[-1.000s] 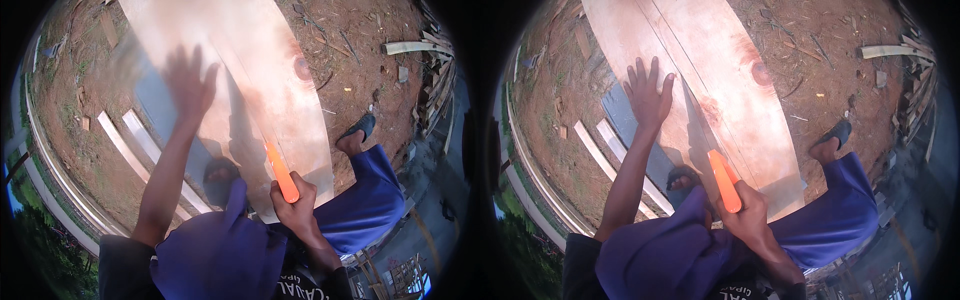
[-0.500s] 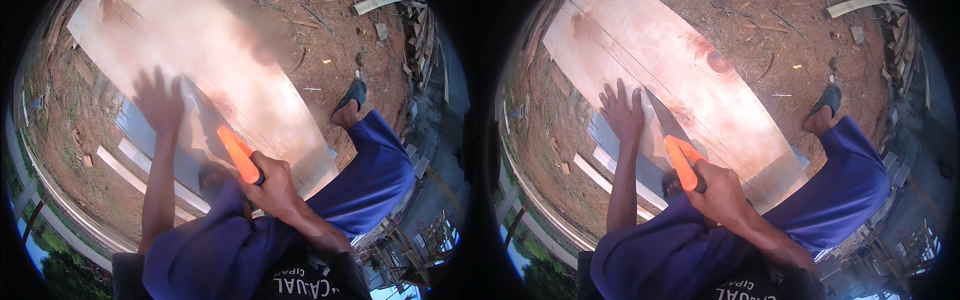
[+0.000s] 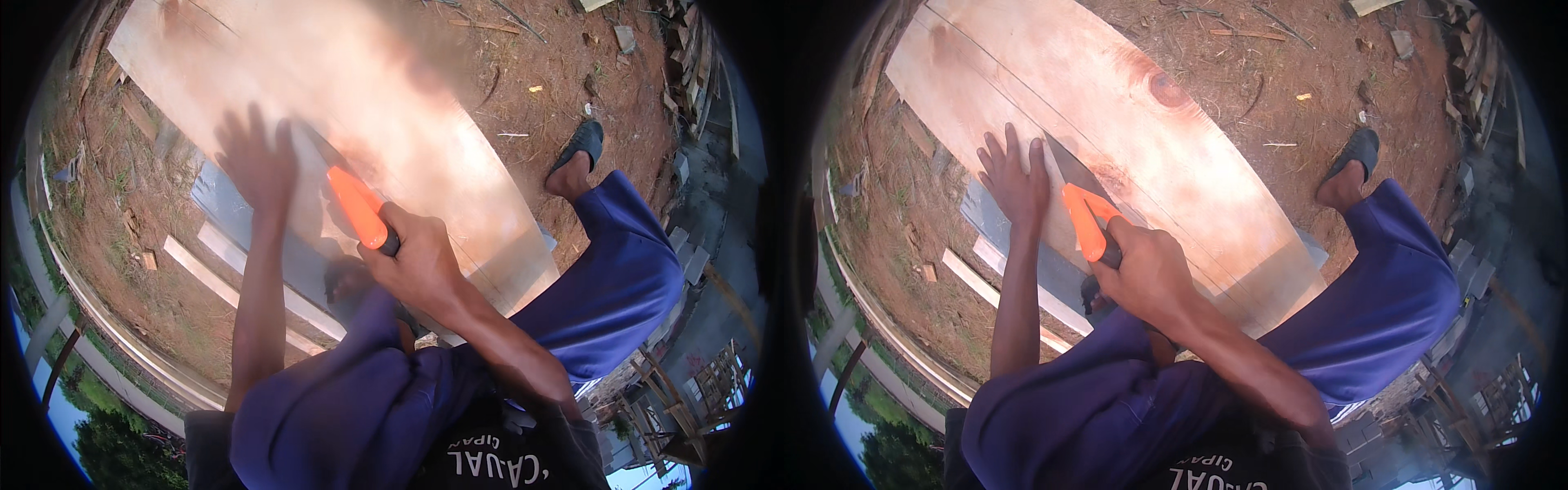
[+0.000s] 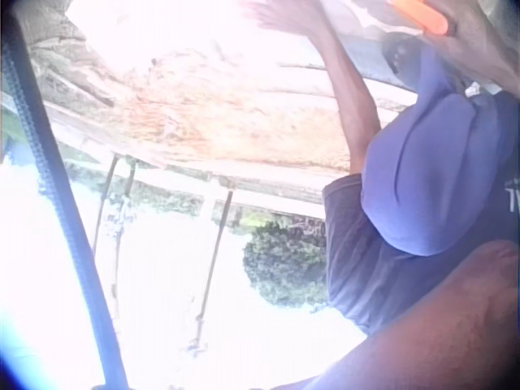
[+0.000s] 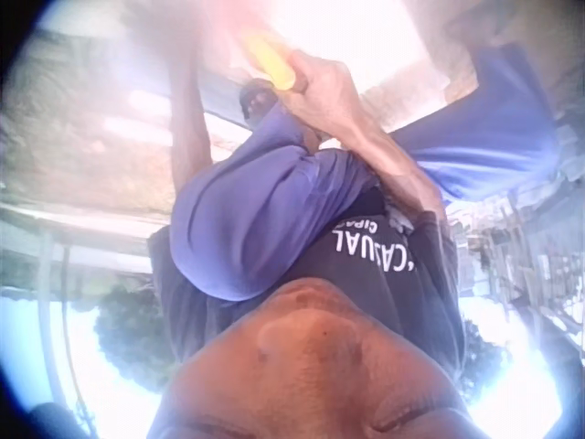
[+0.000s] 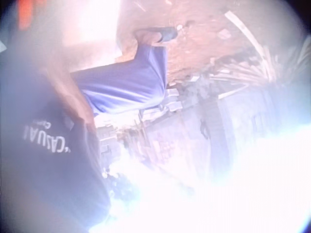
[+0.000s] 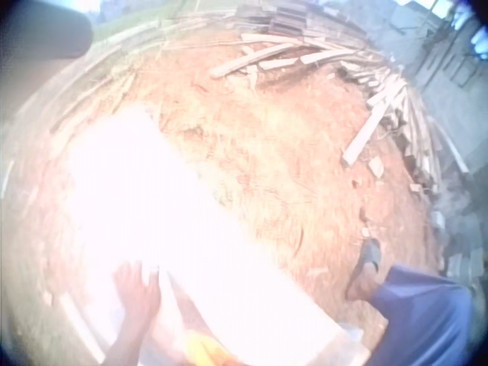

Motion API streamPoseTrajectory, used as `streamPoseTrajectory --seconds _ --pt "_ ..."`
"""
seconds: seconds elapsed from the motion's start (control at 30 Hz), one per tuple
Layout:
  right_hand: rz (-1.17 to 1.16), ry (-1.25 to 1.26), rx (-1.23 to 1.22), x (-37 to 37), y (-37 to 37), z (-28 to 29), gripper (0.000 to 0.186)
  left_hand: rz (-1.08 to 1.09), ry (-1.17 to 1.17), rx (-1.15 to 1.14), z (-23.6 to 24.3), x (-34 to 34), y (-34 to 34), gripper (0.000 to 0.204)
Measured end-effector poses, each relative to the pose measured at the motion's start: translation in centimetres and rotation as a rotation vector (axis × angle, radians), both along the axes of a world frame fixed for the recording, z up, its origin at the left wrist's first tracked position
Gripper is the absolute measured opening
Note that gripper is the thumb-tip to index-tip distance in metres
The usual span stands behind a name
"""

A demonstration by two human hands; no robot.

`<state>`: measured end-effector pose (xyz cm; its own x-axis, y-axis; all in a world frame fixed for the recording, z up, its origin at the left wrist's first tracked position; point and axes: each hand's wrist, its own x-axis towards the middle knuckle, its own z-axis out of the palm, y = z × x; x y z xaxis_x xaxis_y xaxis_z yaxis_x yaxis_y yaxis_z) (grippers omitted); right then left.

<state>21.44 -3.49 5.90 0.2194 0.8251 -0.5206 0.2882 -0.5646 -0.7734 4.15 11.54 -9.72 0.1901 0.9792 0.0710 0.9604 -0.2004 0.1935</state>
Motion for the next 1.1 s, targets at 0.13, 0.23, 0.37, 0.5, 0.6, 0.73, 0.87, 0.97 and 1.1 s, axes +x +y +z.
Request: streamPoseTrajectory --seconds 0.13,0.23,0.37,0.5,0.6,0.73,0.87,0.97,1.1 --pt "0.007 -0.038 0.155 2.0 -13.9 7.6 0.014 0.026 0.034 0.019 0.0 -0.1 -0.1 0.064" --pt "0.005 -0.103 0.178 2.5 -15.8 9.9 0.01 0.024 0.046 0.027 -0.4 -0.3 -0.1 0.065" --pt "-0.052 -0.005 0.069 1.2 -4.9 1.8 0.012 0.004 0.052 0.016 -0.5 0.0 -0.6 0.065" --pt "-0.061 -0.048 0.022 0.1 2.2 -2.0 0.016 -0.016 -0.011 0.03 0.0 0.7 0.4 0.065" --pt "-0.008 -0.05 0.118 1.2 -7.3 3.1 0.012 0.029 0.035 0.01 -0.1 -0.2 -0.1 0.065" --pt "0.052 -0.075 0.094 3.7 -15.8 11.3 0.009 0.024 0.014 0.036 0.1 -0.4 -0.2 0.065" --pt "-0.047 -0.025 0.049 1.6 -9.0 6.6 0.009 0.011 -0.003 0.049 -0.1 0.1 -0.2 0.064" --pt "-0.029 -0.055 0.047 0.3 0.1 0.1 0.016 0.003 -0.019 0.055 -0.1 1.0 0.2 0.064" --pt "-0.067 0.013 0.029 0.4 -3.3 1.1 0.017 0.02 0.001 0.057 -0.2 -0.1 -0.1 0.063"
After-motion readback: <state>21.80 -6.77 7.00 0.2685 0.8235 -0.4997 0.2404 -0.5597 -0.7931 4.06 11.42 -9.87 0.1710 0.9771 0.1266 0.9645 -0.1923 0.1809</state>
